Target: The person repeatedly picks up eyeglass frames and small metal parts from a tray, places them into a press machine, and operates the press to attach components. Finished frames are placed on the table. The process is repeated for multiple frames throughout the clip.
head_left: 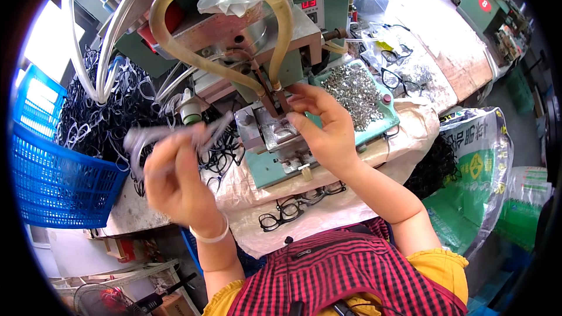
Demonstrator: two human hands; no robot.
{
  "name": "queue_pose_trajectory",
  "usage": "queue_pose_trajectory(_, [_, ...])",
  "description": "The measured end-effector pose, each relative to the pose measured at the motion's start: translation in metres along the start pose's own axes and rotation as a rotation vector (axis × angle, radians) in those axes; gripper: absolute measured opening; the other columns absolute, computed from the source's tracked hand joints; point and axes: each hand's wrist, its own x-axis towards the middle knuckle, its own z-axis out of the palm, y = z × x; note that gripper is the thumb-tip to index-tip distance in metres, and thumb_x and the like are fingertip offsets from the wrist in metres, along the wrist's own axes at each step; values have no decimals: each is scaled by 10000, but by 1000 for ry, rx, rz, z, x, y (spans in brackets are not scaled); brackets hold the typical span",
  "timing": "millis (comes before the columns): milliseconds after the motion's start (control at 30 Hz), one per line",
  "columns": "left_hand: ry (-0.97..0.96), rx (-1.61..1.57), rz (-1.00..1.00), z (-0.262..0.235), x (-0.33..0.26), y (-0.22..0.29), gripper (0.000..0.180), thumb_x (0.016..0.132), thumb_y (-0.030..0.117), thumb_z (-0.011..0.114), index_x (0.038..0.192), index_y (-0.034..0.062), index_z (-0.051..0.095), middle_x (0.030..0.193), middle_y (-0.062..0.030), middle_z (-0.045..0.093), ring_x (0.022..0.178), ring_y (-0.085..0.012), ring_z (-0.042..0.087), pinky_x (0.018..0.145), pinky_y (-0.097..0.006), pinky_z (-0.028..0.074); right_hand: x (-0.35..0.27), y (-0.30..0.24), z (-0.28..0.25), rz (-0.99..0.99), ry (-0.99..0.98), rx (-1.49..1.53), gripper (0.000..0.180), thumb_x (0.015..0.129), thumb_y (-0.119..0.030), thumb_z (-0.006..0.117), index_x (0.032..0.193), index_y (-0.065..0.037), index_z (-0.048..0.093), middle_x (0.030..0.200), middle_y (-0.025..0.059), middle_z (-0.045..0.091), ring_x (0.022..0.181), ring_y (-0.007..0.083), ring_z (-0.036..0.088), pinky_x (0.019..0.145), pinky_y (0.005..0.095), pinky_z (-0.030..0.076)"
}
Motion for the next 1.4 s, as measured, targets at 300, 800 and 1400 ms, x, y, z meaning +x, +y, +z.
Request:
queue_pose_trajectory(300, [-16,-180,-126,7,11,-1,155,1003,73,594,1034,-64,660,925,-166,718,807,-191,697,711,-309,603,15,-31,-6,236,-203,-13,560,814,19,692,1323,45,460,1066,85,634,942,105,614,903,281,468])
queue_pose_trajectory(800, [-207,-179,48,-1,-3,9,81,931,5,616,967,-47,667,915,-185,729,781,-217,694,751,-353,571,-3,-57,-10,221,-202,68,604,834,-18,616,1406,49,434,1161,159,676,1123,224,640,1008,328,455])
queue_pose_trajectory(1400, [-742,135,362,0,-56,-8,326,740,75,804,1058,88,736,1159,-75,732,899,-226,665,891,-400,521,16,72,-91,-337,-61,-1399,202,815,-164,680,1007,-146,741,1302,170,617,1213,399,559,941,507,501])
